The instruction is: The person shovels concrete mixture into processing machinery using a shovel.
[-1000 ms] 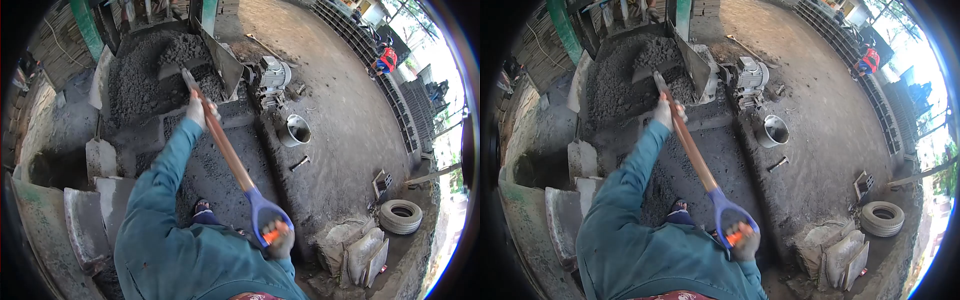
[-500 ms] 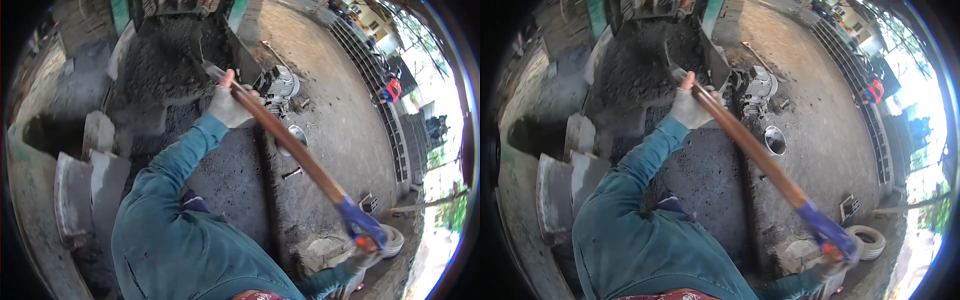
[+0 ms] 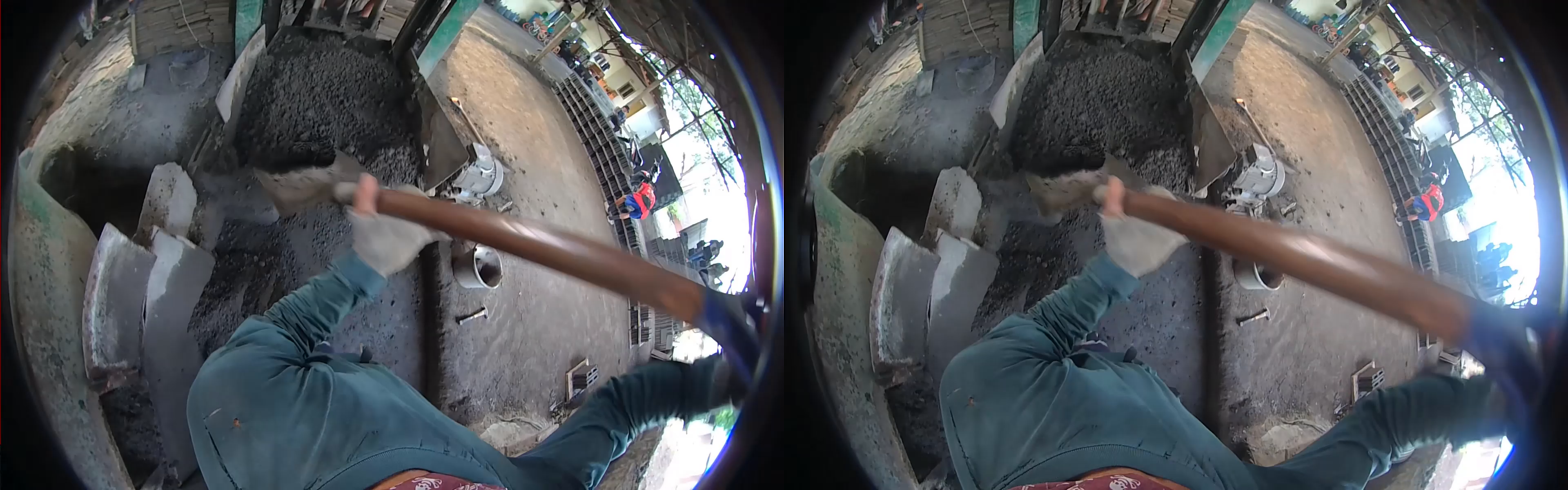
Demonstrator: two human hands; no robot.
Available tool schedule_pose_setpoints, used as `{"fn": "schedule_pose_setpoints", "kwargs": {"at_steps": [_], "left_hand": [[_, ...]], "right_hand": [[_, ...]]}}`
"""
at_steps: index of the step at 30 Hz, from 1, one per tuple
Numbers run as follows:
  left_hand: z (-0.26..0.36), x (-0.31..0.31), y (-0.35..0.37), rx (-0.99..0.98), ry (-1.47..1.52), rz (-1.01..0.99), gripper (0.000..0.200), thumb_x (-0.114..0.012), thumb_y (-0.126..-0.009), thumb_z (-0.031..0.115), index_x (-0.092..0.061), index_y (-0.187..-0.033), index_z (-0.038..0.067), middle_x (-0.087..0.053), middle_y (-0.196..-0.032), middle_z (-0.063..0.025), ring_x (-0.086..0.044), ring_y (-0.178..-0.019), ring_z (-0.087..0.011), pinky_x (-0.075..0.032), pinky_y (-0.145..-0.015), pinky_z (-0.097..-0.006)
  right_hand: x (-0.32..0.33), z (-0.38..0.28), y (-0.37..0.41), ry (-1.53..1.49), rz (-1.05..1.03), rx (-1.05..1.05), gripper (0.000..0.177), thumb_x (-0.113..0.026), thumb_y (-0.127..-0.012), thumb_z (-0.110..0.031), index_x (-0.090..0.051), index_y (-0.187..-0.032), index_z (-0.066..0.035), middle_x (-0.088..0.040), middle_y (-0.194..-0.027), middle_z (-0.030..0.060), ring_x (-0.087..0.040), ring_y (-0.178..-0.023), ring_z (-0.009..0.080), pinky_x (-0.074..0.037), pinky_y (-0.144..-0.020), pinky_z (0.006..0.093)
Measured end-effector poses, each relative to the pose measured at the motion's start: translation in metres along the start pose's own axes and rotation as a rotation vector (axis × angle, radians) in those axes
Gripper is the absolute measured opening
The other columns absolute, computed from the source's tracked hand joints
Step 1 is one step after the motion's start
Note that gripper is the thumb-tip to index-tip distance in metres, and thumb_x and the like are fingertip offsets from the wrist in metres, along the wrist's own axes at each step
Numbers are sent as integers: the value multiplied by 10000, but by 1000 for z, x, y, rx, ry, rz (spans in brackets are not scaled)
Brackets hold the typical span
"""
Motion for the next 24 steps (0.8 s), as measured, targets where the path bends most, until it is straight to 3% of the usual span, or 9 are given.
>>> {"fn": "schedule_pose_setpoints", "kwargs": {"at_steps": [3, 9, 10, 13, 15, 19, 21, 22, 24], "left_hand": [[108, 61, -73, -206, 17, 149, 729, -394, -884, 723, -559, -905, 13, -549, -1054, -182, -502, -1100, -363, -298, -1056, -633], [223, 223, -182, -15, -92, 389, 554, -562, -807, 587, -623, -801, 36, -638, -814, -170, -588, -837, -378, -432, -870, -570], [232, 239, -187, -71, -86, 524, 456, -604, -821, 509, -571, -784, 56, -570, -689, -134, -572, -742, -357, -449, -819, -539], [244, 248, -198, -135, -266, 790, 341, -616, -864, 394, -499, -807, 79, -464, -609, -91, -527, -616, -304, -465, -759, -496], [230, 230, -203, -209, -426, 842, 233, -575, -935, 242, -427, -810, 112, -456, -669, -71, -440, -511, -227, -464, -639, -431], [99, 143, -119, 0, -202, 350, 264, -651, -908, 258, -479, -805, 86, -509, -712, -85, -531, -640, -254, -489, -674, -501], [39, 115, -48, 142, -341, 109, 219, -694, -881, 252, -576, -874, 68, -579, -804, -102, -599, -789, -300, -500, -795, -529], [4, 135, 25, 133, -326, 119, 202, -697, -878, 243, -610, -900, 62, -600, -848, -107, -611, -834, -325, -490, -847, -531], [-42, 161, 103, 122, -257, 143, 189, -696, -881, 234, -659, -933, 57, -626, -900, -111, -623, -890, -351, -476, -908, -535]], "right_hand": [[-45, -41, -10, -130, -7, -63, 192, -655, -873, -182, -654, -959, -11, -674, -915, 121, -666, -821, 223, -526, -716, 333], [-138, -71, 110, -418, 92, -568, 94, -709, -812, -35, -657, -886, -59, -675, -806, 80, -673, -731, 200, -534, -666, 319], [-146, -75, 134, -349, 144, -603, 278, -863, -650, -54, -634, -807, -68, -634, -761, 43, -632, -666, 165, -489, -584, 294], [-204, -85, 261, -409, 310, -783, 225, -807, -715, -26, -659, -880, -68, -675, -814, 94, -676, -735, 194, -527, -649, 309], [-253, -85, 345, -299, 48, -1017, 37, -597, -862, -56, -623, -876, -34, -628, -762, 63, -620, -677, 209, -520, -648, 336], [-340, -113, 628, -1364, -122, -2197, 69, -584, -899, -100, -631, -849, -93, -552, -687, 14, -532, -573, 201, -435, -547, 375], [-297, -128, 703, -1097, -453, -2366, 97, -585, -904, -133, -658, -866, -81, -577, -688, 59, -565, -596, 226, -444, -541, 389], [-278, -130, 718, -957, -958, -1850, 94, -591, -886, -134, -646, -836, -76, -569, -670, 68, -559, -577, 235, -454, -529, 408], [-257, -162, 719, -669, -1408, -707, 105, -601, -850, -135, -621, -776, -64, -553, -635, 85, -547, -539, 254, -474, -506, 447]]}}
Point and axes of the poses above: each hand's wrist, its own y-axis away from the middle knuckle, its own x-axis out of the back of the hand, z = x × y, the point moved 10 cm from there along -y, towards the middle knuckle
